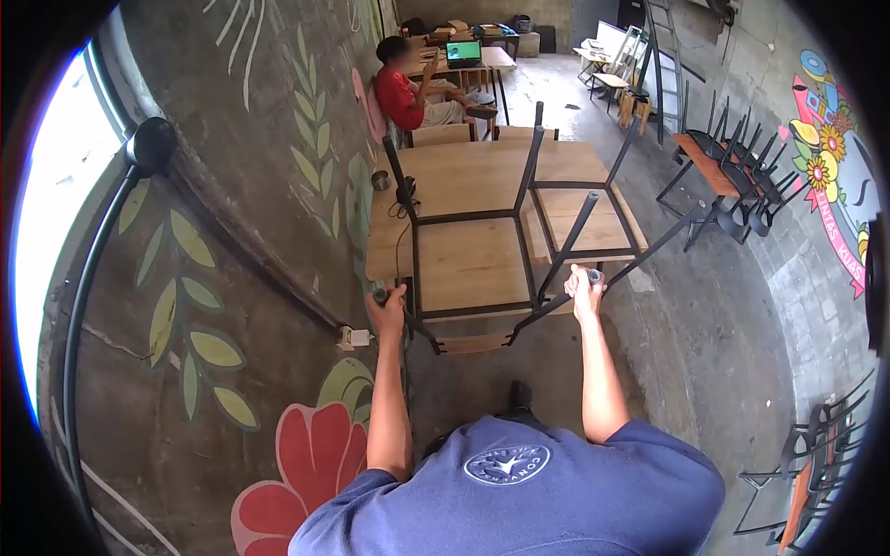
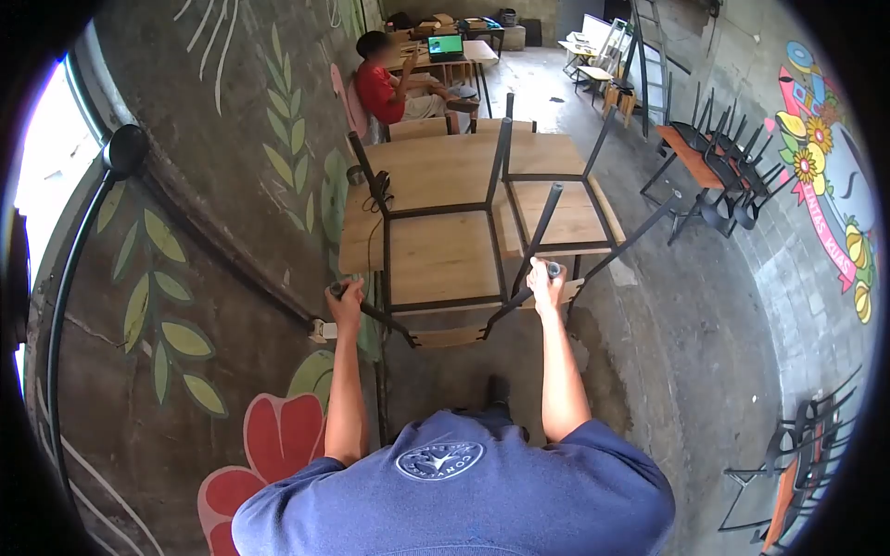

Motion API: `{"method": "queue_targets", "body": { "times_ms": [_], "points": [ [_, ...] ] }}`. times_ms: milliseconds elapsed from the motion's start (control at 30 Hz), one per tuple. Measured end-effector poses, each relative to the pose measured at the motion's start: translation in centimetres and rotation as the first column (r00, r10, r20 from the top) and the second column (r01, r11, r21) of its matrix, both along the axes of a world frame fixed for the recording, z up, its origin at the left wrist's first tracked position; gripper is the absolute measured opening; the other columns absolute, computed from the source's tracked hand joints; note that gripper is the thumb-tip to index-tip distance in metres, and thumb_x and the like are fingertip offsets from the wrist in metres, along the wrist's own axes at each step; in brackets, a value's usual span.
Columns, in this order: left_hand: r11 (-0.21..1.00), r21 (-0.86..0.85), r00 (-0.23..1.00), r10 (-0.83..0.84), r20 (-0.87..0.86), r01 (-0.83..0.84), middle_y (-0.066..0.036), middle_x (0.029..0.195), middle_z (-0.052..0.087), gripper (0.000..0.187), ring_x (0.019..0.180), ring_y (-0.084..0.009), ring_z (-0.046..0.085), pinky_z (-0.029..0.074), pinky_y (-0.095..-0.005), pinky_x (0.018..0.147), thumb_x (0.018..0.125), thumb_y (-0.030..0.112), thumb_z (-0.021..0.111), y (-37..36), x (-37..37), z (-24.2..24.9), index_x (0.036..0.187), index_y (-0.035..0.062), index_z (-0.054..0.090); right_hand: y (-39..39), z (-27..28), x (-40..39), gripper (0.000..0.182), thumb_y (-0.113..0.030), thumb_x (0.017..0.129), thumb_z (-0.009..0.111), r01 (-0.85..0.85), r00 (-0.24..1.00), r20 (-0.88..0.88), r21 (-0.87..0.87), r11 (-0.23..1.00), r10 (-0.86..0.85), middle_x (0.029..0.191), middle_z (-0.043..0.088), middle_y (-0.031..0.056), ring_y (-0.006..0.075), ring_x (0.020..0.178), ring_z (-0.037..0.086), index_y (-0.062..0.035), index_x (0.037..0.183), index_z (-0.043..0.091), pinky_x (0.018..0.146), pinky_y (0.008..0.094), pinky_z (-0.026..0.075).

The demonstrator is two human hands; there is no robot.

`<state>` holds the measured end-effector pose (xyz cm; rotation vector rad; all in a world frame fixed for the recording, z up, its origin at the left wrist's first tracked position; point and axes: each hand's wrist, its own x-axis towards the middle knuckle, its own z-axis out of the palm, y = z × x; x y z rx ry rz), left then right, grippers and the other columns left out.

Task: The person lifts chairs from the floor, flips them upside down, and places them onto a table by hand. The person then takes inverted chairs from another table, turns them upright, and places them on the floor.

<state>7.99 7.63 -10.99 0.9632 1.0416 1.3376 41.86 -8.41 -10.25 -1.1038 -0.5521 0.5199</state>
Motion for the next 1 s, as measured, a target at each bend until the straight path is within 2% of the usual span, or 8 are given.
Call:
{"method": "queue_targets", "body": {
  "times_ms": [100, 167, 400, 500, 667, 733, 767, 1000],
  "points": [
    [1.0, 0.024, 1.0, 0.006, -0.005, -0.005, -0.002, 0.057, 0.041, 0.024, 0.052, -0.0128, 0.04, 0.035, -0.0299, 0.051, 0.076, 0.007, 0.067, -1.0, -0.6, 0.2, 0.082, 0.0038, 0.044, -0.7, -0.1, -0.7, 0.038, -0.011, 0.085, 0.055, 0.0, 1.0, -0.004, -0.018, 1.0, -0.001, 0.045, 0.034, -0.0023, 0.0088, 0.037, 0.031, -0.0088, 0.052, 0.037, 0.04, 0.026, 0.027],
    [0.998, 0.063, 0.999, -0.012, 0.043, 0.009, -0.001, 0.055, 0.046, 0.026, 0.049, -0.0099, 0.044, 0.034, -0.0266, 0.047, 0.073, 0.01, 0.072, -1.6, -1.0, 0.3, 0.066, 0.0028, 0.048, -1.4, -0.3, -1.1, 0.039, -0.011, 0.085, 0.055, 0.008, 1.0, -0.021, -0.008, 1.0, -0.008, 0.045, 0.033, -0.0024, 0.0088, 0.037, 0.03, -0.0088, 0.051, 0.036, 0.04, 0.0259, 0.027],
    [0.989, 0.146, 1.0, -0.008, 0.0, 0.008, 0.0, 0.05, 0.045, 0.026, 0.046, -0.0092, 0.043, 0.031, -0.0268, 0.044, 0.076, 0.009, 0.069, -3.9, -3.1, -0.3, 0.059, 0.0013, 0.051, -4.8, 0.0, -3.5, 0.04, -0.01, 0.084, 0.055, 0.014, 0.999, -0.032, -0.027, 1.0, -0.014, 0.044, 0.033, -0.0029, 0.0078, 0.037, 0.03, -0.0089, 0.049, 0.035, 0.04, 0.0254, 0.026],
    [0.933, 0.247, 0.961, -0.23, -0.152, 0.263, 0.0, 0.044, 0.042, 0.039, 0.041, -0.0088, 0.039, 0.031, -0.0269, 0.043, 0.081, 0.009, 0.063, -5.1, -5.0, 0.7, 0.047, 0.0009, 0.045, -6.8, -0.6, -4.6, 0.039, -0.01, 0.083, 0.054, 0.036, 0.999, 0.013, 0.02, 0.999, -0.037, 0.045, 0.032, -0.0032, 0.0074, 0.038, 0.029, -0.0096, 0.049, 0.034, 0.04, 0.0252, 0.025],
    [0.887, 0.363, 0.958, -0.259, -0.124, 0.287, -0.001, 0.041, 0.042, 0.04, 0.039, -0.0098, 0.041, 0.033, -0.0254, 0.041, 0.08, 0.008, 0.064, -7.8, -6.4, 3.1, 0.045, 0.0011, 0.045, -10.1, 0.3, -7.0, 0.035, -0.008, 0.081, 0.049, 0.079, 0.997, 0.001, 0.099, 0.992, -0.08, 0.046, 0.03, -0.0029, 0.0066, 0.039, 0.028, -0.0114, 0.052, 0.03, 0.039, 0.0245, 0.025],
    [0.878, 0.372, 0.954, -0.279, -0.112, 0.3, -0.002, 0.04, 0.041, 0.039, 0.037, -0.0098, 0.041, 0.034, -0.0255, 0.04, 0.079, 0.006, 0.064, -8.8, -7.1, 3.5, 0.045, 0.0015, 0.044, -11.6, 1.9, -7.5, 0.034, -0.008, 0.08, 0.049, 0.014, 1.0, 0.019, 0.109, 0.994, -0.016, 0.046, 0.031, -0.0029, 0.0065, 0.039, 0.028, -0.012, 0.052, 0.03, 0.039, 0.0243, 0.025],
    [0.882, 0.387, 0.963, -0.253, -0.095, 0.27, -0.001, 0.04, 0.041, 0.039, 0.036, -0.0098, 0.041, 0.033, -0.0249, 0.039, 0.077, 0.004, 0.064, -9.5, -7.2, 3.8, 0.044, 0.0023, 0.044, -12.3, 2.3, -7.7, 0.028, -0.007, 0.077, 0.055, 0.04, 0.999, -0.039, 0.158, 0.987, -0.034, 0.053, 0.035, -0.004, 0.005, 0.043, 0.031, -0.0103, 0.057, 0.035, 0.04, 0.0229, 0.026],
    [0.859, 0.42, 0.955, -0.284, -0.082, 0.292, -0.002, 0.039, 0.038, 0.037, 0.033, -0.0094, 0.033, 0.03, -0.0251, 0.035, 0.074, 0.001, 0.063, -12.7, -8.4, 6.2, 0.045, 0.0022, 0.04, -16.1, 5.5, -9.1, 0.031, -0.005, 0.079, 0.046, 0.063, 0.998, 0.019, 0.082, 0.995, -0.065, 0.045, 0.032, -0.0032, 0.0061, 0.037, 0.027, -0.0134, 0.054, 0.031, 0.037, 0.0242, 0.026]
  ]
}}
